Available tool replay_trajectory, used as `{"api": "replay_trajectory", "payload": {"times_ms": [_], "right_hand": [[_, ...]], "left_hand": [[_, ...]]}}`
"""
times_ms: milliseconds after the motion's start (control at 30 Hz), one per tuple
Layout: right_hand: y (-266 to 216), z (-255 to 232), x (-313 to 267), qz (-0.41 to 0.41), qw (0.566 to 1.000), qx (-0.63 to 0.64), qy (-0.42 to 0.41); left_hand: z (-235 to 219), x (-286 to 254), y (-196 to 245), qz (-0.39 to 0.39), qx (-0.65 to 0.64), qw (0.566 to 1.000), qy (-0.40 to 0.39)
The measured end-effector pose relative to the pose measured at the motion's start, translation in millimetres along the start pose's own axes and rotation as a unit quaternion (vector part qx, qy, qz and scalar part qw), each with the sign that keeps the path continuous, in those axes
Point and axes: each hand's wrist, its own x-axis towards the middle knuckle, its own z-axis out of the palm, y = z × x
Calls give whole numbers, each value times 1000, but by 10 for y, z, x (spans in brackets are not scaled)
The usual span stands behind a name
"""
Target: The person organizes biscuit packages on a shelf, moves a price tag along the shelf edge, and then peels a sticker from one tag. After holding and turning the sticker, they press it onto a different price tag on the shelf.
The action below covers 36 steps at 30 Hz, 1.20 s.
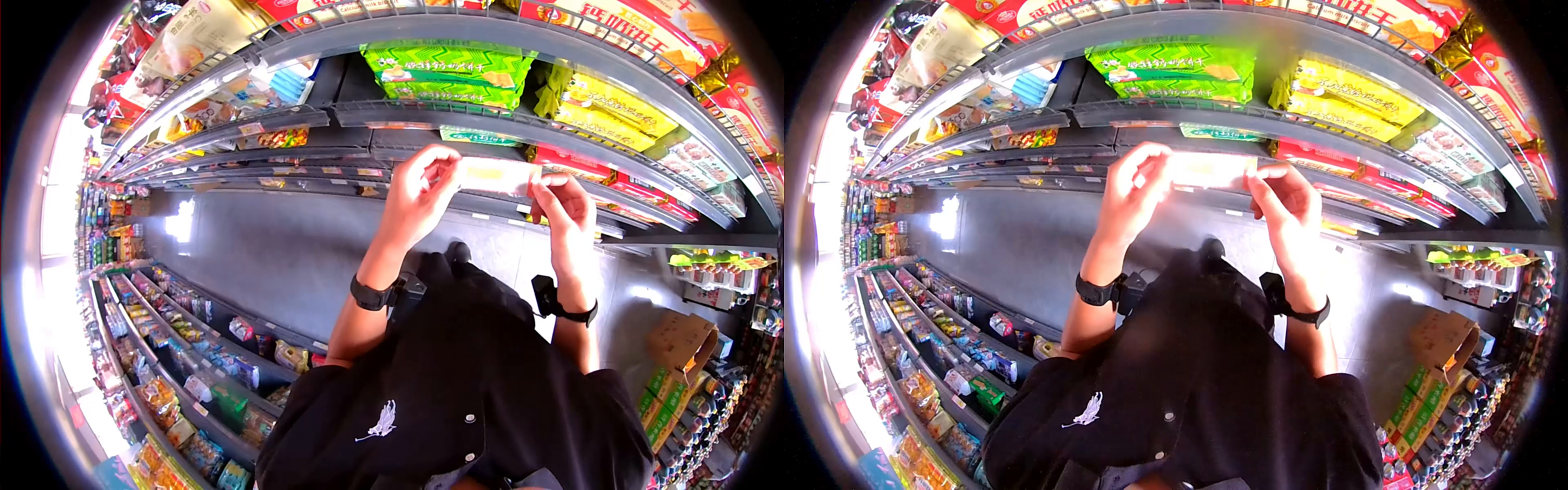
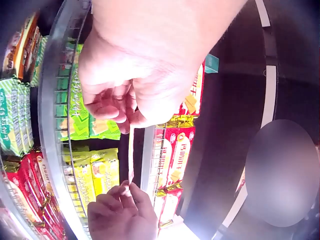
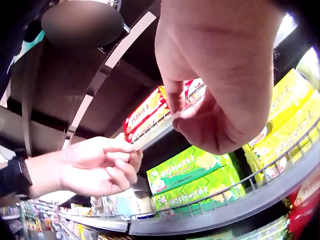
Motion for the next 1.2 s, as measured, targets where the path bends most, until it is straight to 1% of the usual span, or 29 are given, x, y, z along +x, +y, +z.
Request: {"api": "replay_trajectory", "payload": {"times_ms": [67,133,200,267,333,400,433,467,500,567,600,633,667,733,767,833,900,967,1067,1200], "right_hand": [[-48,-15,-128,-40,997,-55,30],[-94,-170,-313,-80,993,-78,35],[-252,-392,-529,-80,988,-124,38],[-554,-549,-784,-115,970,-207,59],[-903,-666,-1060,-170,938,-294,71],[-1226,-733,-1351,-198,924,-312,95],[-1377,-735,-1511,-213,905,-350,110],[-1524,-746,-1670,-232,883,-387,127],[-1660,-795,-1817,-241,882,-391,108],[-1904,-699,-2054,-262,871,-402,105],[-2037,-616,-2170,-269,867,-410,95],[-2177,-495,-2309,-289,839,-452,92],[-2269,-385,-2423,-335,803,-483,99],[-2397,-260,-2685,-438,767,-466,54],[-2418,-162,-2802,-504,720,-472,70],[-2569,-278,-3059,-570,635,-520,-38],[-2776,-258,-3408,-554,584,-578,-136],[-2707,-257,-3582,-605,558,-554,-126],[-2679,-356,-3797,-607,574,-535,-123],[-2760,-644,-4073,-602,587,-529,-115]], "left_hand": [[-12,-145,-72,-12,11,1000,7],[-104,-331,-226,-27,2,999,23],[-235,-549,-369,-51,-24,998,32],[-309,-816,-407,-58,-45,995,71],[-465,-1120,-529,-65,-65,992,87],[-606,-1468,-723,-88,-75,986,122],[-667,-1666,-807,-79,-60,986,133],[-722,-1856,-924,-96,-78,980,154],[-737,-2077,-1015,-115,-98,974,170],[-678,-2476,-1066,-161,-101,955,227],[-701,-2693,-1155,-152,-87,962,212],[-653,-2872,-1164,-173,-98,954,222],[-599,-3016,-1181,-180,-102,952,223],[-549,-3261,-1195,-197,-103,946,234],[-534,-3329,-1177,-196,-103,945,241],[-483,-3434,-1132,-197,-104,941,254],[-485,-3478,-1087,-186,-87,949,238],[-438,-3497,-915,-182,-83,953,226],[-245,-3453,-646,-168,-69,961,209],[82,-3408,-500,-158,-48,971,172]]}}
